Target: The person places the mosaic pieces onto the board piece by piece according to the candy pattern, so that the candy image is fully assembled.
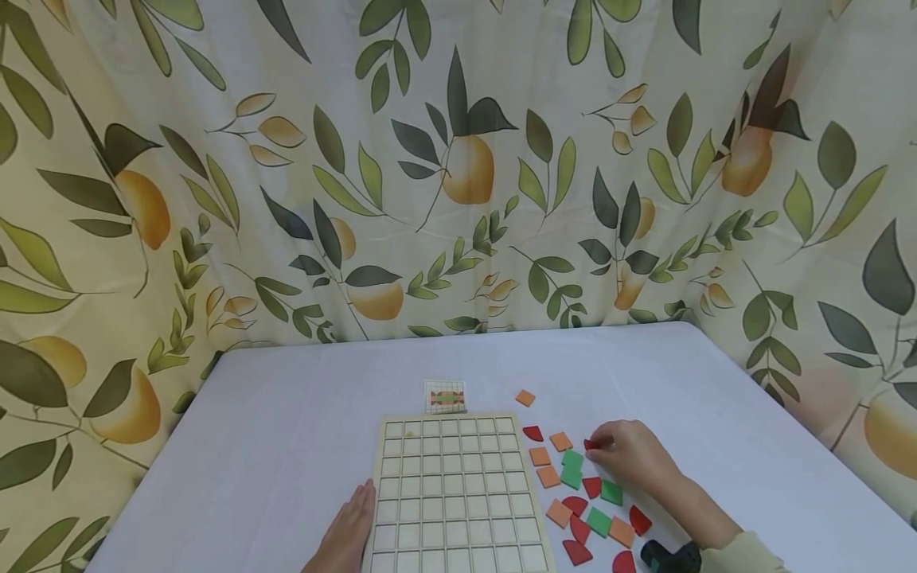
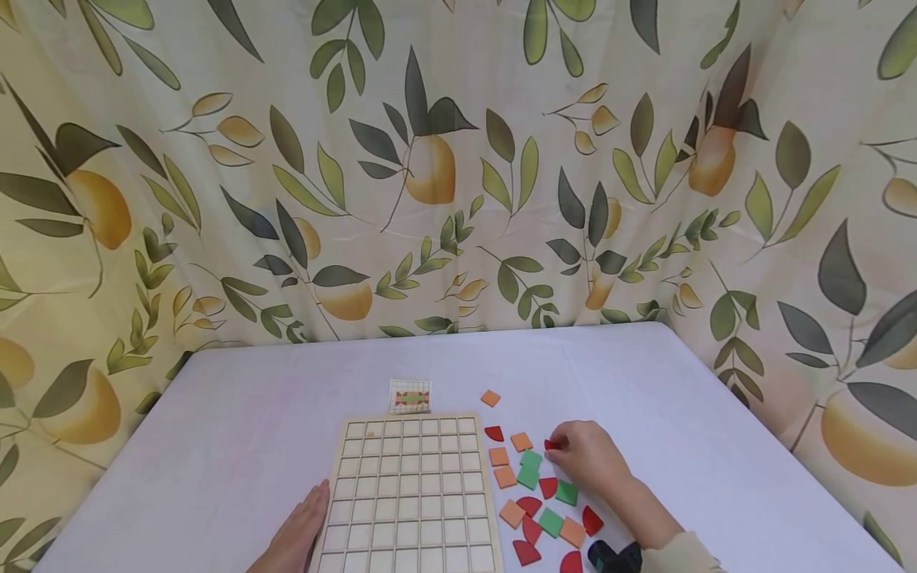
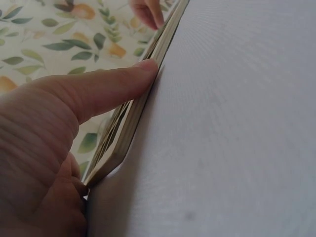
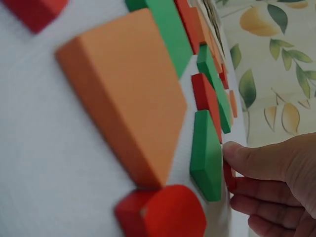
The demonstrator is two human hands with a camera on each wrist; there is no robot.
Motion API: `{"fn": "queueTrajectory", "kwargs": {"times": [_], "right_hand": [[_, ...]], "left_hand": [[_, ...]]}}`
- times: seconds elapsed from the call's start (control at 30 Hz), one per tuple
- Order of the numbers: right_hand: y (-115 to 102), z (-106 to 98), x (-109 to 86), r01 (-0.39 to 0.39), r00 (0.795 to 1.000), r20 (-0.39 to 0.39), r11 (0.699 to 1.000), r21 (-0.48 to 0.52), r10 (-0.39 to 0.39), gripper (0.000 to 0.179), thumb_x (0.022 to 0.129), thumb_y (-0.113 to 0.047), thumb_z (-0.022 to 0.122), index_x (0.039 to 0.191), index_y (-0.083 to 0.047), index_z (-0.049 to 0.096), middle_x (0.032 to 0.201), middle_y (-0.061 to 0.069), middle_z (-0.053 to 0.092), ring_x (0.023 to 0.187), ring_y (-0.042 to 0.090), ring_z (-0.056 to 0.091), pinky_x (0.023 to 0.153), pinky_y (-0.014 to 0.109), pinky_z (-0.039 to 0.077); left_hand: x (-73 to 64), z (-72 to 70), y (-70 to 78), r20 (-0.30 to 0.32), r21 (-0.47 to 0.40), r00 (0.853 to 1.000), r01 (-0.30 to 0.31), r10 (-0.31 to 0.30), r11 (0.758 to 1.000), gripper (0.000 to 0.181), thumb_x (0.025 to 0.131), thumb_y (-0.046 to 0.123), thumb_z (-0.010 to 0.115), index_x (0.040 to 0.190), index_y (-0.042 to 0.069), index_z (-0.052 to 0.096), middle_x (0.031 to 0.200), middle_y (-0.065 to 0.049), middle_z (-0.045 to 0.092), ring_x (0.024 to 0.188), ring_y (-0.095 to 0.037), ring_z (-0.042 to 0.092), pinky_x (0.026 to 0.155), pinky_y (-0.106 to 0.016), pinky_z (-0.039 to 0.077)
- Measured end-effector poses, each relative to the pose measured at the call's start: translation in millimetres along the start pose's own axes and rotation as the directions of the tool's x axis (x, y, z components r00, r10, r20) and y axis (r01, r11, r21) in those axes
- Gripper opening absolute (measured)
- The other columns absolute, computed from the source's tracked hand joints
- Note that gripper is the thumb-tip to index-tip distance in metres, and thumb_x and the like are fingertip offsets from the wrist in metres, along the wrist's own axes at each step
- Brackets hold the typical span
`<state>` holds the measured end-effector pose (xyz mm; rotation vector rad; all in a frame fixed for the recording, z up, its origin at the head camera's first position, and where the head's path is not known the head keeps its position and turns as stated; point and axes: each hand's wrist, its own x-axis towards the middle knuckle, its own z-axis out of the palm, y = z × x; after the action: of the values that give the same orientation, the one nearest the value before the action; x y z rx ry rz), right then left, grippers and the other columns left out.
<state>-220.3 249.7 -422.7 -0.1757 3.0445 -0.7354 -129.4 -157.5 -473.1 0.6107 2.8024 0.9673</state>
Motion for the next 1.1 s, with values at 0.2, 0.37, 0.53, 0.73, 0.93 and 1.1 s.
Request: {"fn": "queueTrajectory", "kwargs": {"times": [0.2,0.37,0.53,0.73,0.93,1.1], "right_hand": [[-1.7,0.5,-0.4,-0.026,1.0,-0.018,0.999,-0.047,0.025,0.019,0.074,-0.02,0.078,0.084,-0.005,0.071,0.073,0.0,0.064,0.065,0.014,0.053,0.067,0.033,0.052],[1.7,-8.5,1.4,0.013,0.999,0.034,0.999,-0.031,-0.012,0.023,0.075,-0.023,0.077,0.09,-0.005,0.071,0.083,0.003,0.066,0.077,0.02,0.058,0.074,0.039,0.051],[13.1,-20.4,7.6,0.162,0.976,0.137,0.985,0.058,-0.168,0.027,0.075,-0.006,0.074,0.102,-0.004,0.069,0.1,0.008,0.066,0.1,0.032,0.057,0.084,0.05,0.045],[22.6,-19.1,11.6,0.238,0.938,0.227,0.962,0.132,-0.263,0.027,0.079,0.004,0.066,0.105,-0.004,0.068,0.103,0.007,0.066,0.101,0.03,0.058,0.084,0.047,0.046],[25.8,-17.8,12.6,0.271,0.93,0.227,0.957,0.106,-0.289,0.025,0.081,0.004,0.065,0.104,-0.005,0.069,0.101,0.005,0.066,0.098,0.027,0.059,0.082,0.043,0.048],[29.2,-21.9,13.1,0.325,0.911,0.232,0.94,0.103,-0.341,0.023,0.08,0.002,0.067,0.102,-0.006,0.07,0.098,0.003,0.067,0.094,0.023,0.06,0.08,0.041,0.049]], "left_hand": [[-0.2,-0.4,0.6,0.015,-0.021,1.0,0.028,-0.028,0.999,0.125,0.057,0.051,0.08,0.132,-0.024,0.014,0.139,-0.04,0.015,0.129,-0.05,0.015,0.098,-0.06,0.014],[-0.4,-2.0,0.5,0.026,-0.034,0.999,0.042,-0.041,0.999,0.126,0.057,0.049,0.081,0.133,-0.024,0.012,0.14,-0.04,0.014,0.129,-0.05,0.013,0.099,-0.06,0.012],[-0.8,-2.9,0.3,0.029,-0.043,0.999,0.038,-0.037,0.998,0.126,0.057,0.049,0.081,0.133,-0.024,0.012,0.14,-0.04,0.013,0.129,-0.05,0.012,0.099,-0.06,0.011],[0.4,-1.7,0.9,0.044,-0.058,0.998,0.056,-0.054,0.997,0.128,0.056,0.05,0.082,0.133,-0.024,0.011,0.14,-0.04,0.012,0.129,-0.051,0.012,0.099,-0.061,0.011],[1.3,-0.7,1.4,0.036,-0.041,0.998,0.049,-0.047,0.998,0.127,0.057,0.05,0.081,0.133,-0.024,0.012,0.14,-0.04,0.013,0.129,-0.05,0.013,0.099,-0.06,0.012],[1.7,0.3,2.4,0.035,-0.049,0.998,0.048,-0.046,0.998,0.128,0.057,0.051,0.081,0.133,-0.025,0.011,0.14,-0.041,0.013,0.129,-0.051,0.013,0.099,-0.06,0.012]]}}
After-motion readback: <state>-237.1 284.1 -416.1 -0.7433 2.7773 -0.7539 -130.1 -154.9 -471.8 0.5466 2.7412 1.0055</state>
